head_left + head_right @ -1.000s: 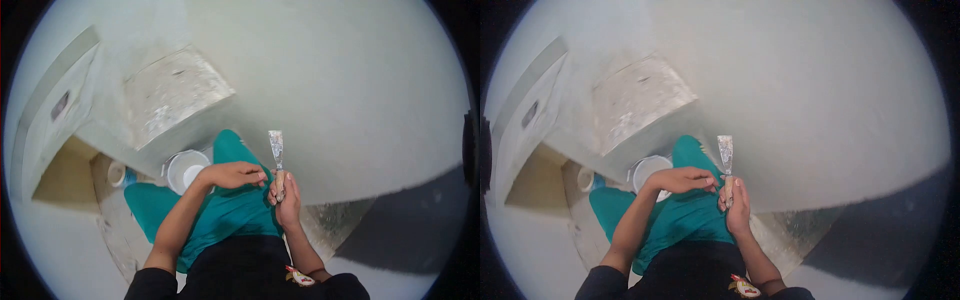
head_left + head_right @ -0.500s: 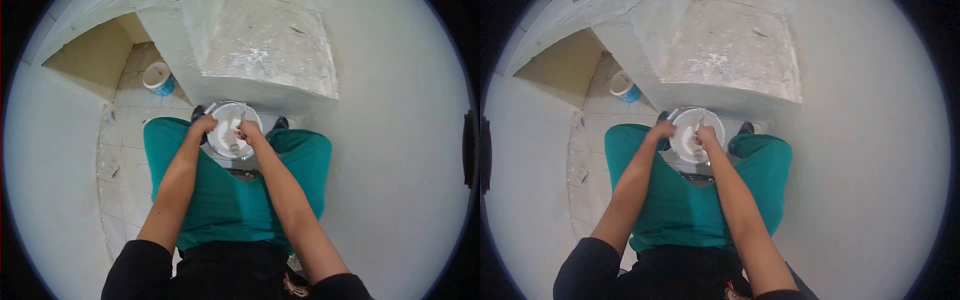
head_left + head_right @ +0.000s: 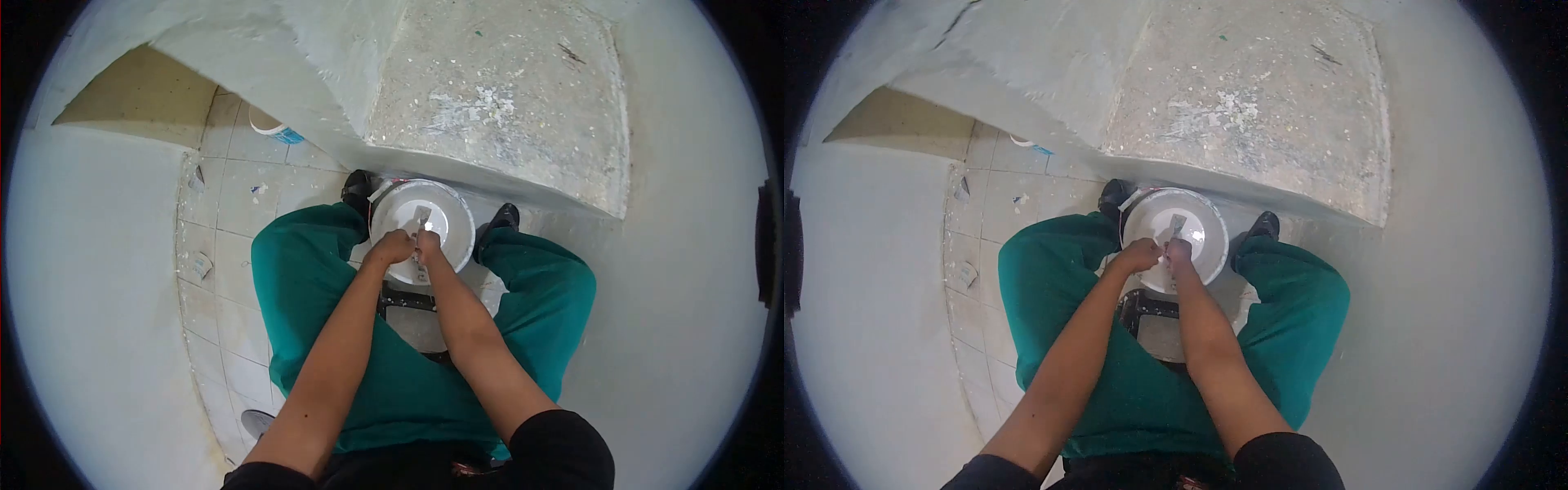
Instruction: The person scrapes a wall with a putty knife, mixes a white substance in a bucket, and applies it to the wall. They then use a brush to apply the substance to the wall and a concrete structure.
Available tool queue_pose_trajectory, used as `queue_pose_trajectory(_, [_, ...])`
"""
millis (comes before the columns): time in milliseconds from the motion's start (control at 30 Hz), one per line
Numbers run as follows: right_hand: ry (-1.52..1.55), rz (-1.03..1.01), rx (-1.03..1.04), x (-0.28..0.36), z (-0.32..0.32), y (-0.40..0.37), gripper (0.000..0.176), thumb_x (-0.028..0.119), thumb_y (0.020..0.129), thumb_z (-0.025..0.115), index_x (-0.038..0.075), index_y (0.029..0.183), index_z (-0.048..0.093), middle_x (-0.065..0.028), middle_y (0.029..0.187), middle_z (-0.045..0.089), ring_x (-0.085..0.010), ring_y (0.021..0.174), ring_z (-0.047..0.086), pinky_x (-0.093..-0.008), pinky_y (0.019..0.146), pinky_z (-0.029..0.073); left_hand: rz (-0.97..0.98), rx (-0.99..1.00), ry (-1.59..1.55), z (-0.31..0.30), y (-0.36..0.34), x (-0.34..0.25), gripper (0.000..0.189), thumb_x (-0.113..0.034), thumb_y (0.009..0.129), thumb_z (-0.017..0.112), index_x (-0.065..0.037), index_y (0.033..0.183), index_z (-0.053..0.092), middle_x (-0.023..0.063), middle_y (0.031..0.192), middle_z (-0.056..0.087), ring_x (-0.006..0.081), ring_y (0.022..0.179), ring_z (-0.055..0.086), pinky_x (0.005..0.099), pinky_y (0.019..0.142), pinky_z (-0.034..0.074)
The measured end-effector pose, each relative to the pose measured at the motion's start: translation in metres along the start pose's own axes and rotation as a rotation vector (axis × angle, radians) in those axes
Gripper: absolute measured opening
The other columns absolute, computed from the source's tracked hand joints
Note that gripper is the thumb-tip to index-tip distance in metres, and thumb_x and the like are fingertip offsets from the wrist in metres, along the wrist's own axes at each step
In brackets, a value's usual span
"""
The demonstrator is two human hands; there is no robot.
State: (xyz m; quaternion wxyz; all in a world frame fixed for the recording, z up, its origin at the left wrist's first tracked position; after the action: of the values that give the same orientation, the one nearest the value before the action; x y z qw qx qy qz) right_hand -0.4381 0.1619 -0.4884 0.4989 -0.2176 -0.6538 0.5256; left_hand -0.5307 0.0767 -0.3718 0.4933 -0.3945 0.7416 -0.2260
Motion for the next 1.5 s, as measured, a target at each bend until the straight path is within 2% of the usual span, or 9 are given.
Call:
queue_pose_trajectory(67, [-0.087, -0.068, 0.008, 0.000, -0.003, 0.016, 0.025, 0.021, 0.094, 0.046, -0.002, 0.090, 0.056, -0.0081, 0.066, 0.057, -0.0161, 0.049, 0.051, -0.0300, 0.042, 0.040, -0.019, 0.021, -0.190, 0.005, 0.007, 0.000, 0.044, -0.035, 0.087, 0.053, 0.006, 0.103, 0.060, 0.0167, 0.086, 0.067, 0.0223, 0.073, 0.065, 0.0347, 0.069, 0.051])
queue_pose_trajectory(467, [0.048, 0.065, 0.001, -0.010, 0.005, 0.064, 0.025, 0.020, 0.095, 0.047, 0.000, 0.086, 0.058, -0.0080, 0.069, 0.058, -0.0150, 0.052, 0.054, -0.0271, 0.044, 0.041, -0.113, 0.082, -0.151, 0.010, 0.014, 0.002, 0.039, -0.029, 0.090, 0.050, 0.006, 0.102, 0.059, 0.0163, 0.085, 0.066, 0.0219, 0.072, 0.064, 0.0351, 0.068, 0.050])
queue_pose_trajectory(567, [0.037, 0.044, -0.029, -0.015, 0.005, 0.069, 0.027, 0.022, 0.095, 0.047, 0.000, 0.084, 0.057, -0.0083, 0.069, 0.059, -0.0149, 0.052, 0.055, -0.0274, 0.044, 0.041, -0.145, 0.115, -0.202, 0.007, 0.009, -0.006, 0.044, -0.031, 0.089, 0.046, 0.008, 0.103, 0.060, 0.0306, 0.109, 0.059, 0.0417, 0.104, 0.058, 0.0440, 0.090, 0.044])
queue_pose_trajectory(667, [0.011, -0.015, -0.021, -0.014, 0.004, 0.062, 0.029, 0.023, 0.096, 0.046, 0.000, 0.082, 0.056, -0.0083, 0.069, 0.059, -0.0149, 0.052, 0.055, -0.0277, 0.044, 0.041, -0.150, 0.094, -0.230, 0.013, 0.012, -0.001, 0.044, -0.030, 0.089, 0.046, 0.008, 0.105, 0.060, 0.0305, 0.109, 0.059, 0.0415, 0.105, 0.058, 0.0438, 0.090, 0.044])
queue_pose_trajectory(767, [0.029, -0.031, -0.012, -0.017, 0.002, 0.062, 0.030, 0.023, 0.096, 0.045, -0.001, 0.081, 0.056, -0.0077, 0.066, 0.059, -0.0149, 0.051, 0.055, -0.0280, 0.043, 0.041, -0.105, 0.088, -0.170, 0.018, 0.018, 0.005, 0.037, -0.028, 0.091, 0.050, 0.006, 0.105, 0.059, 0.0155, 0.087, 0.066, 0.0219, 0.071, 0.062, 0.0343, 0.065, 0.050])
queue_pose_trajectory(967, [-0.039, -0.030, -0.088, -0.008, 0.005, 0.058, 0.033, 0.024, 0.097, 0.043, 0.001, 0.078, 0.056, -0.0066, 0.063, 0.057, -0.0139, 0.046, 0.049, -0.0271, 0.042, 0.037, -0.101, 0.092, -0.213, 0.019, 0.018, 0.006, 0.038, -0.028, 0.091, 0.049, 0.006, 0.104, 0.059, 0.0153, 0.086, 0.066, 0.0217, 0.070, 0.063, 0.0342, 0.066, 0.049])
queue_pose_trajectory(1067, [0.037, -0.021, -0.026, -0.014, 0.002, 0.071, 0.032, 0.026, 0.097, 0.043, 0.001, 0.081, 0.056, -0.0057, 0.063, 0.056, -0.0135, 0.046, 0.048, -0.0263, 0.041, 0.036, -0.132, 0.133, -0.208, 0.009, 0.010, -0.008, 0.043, -0.031, 0.088, 0.049, 0.006, 0.105, 0.061, 0.0282, 0.110, 0.060, 0.0392, 0.105, 0.058, 0.0419, 0.090, 0.045])
queue_pose_trajectory(1167, [0.116, 0.033, -0.037, -0.009, 0.004, 0.062, 0.030, 0.025, 0.098, 0.041, 0.002, 0.084, 0.056, -0.0051, 0.064, 0.055, -0.0131, 0.046, 0.047, -0.0264, 0.042, 0.036, -0.076, 0.083, -0.148, 0.009, 0.010, -0.011, 0.040, -0.030, 0.089, 0.049, 0.004, 0.106, 0.061, 0.0174, 0.088, 0.067, 0.0244, 0.072, 0.064, 0.0361, 0.070, 0.050])
queue_pose_trajectory(1500, [0.211, -0.053, 0.005, -0.035, -0.019, 0.054, 0.021, 0.021, 0.093, 0.051, 0.002, 0.089, 0.058, -0.0056, 0.072, 0.058, -0.0137, 0.056, 0.051, -0.0288, 0.051, 0.042, -0.071, 0.103, -0.160, -0.001, 0.004, -0.027, 0.046, -0.032, 0.087, 0.049, 0.009, 0.105, 0.060, 0.0302, 0.109, 0.060, 0.0400, 0.104, 0.059, 0.0422, 0.091, 0.045])
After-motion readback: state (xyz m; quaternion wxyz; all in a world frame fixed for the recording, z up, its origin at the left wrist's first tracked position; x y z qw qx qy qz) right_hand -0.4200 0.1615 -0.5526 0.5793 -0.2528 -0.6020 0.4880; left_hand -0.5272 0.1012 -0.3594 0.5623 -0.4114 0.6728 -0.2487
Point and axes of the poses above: each hand's wrist, its own y-axis towards the middle knuckle, its own z-axis out of the palm, x = y × z, the point moved 2 cm from there along y, towards the middle knuckle
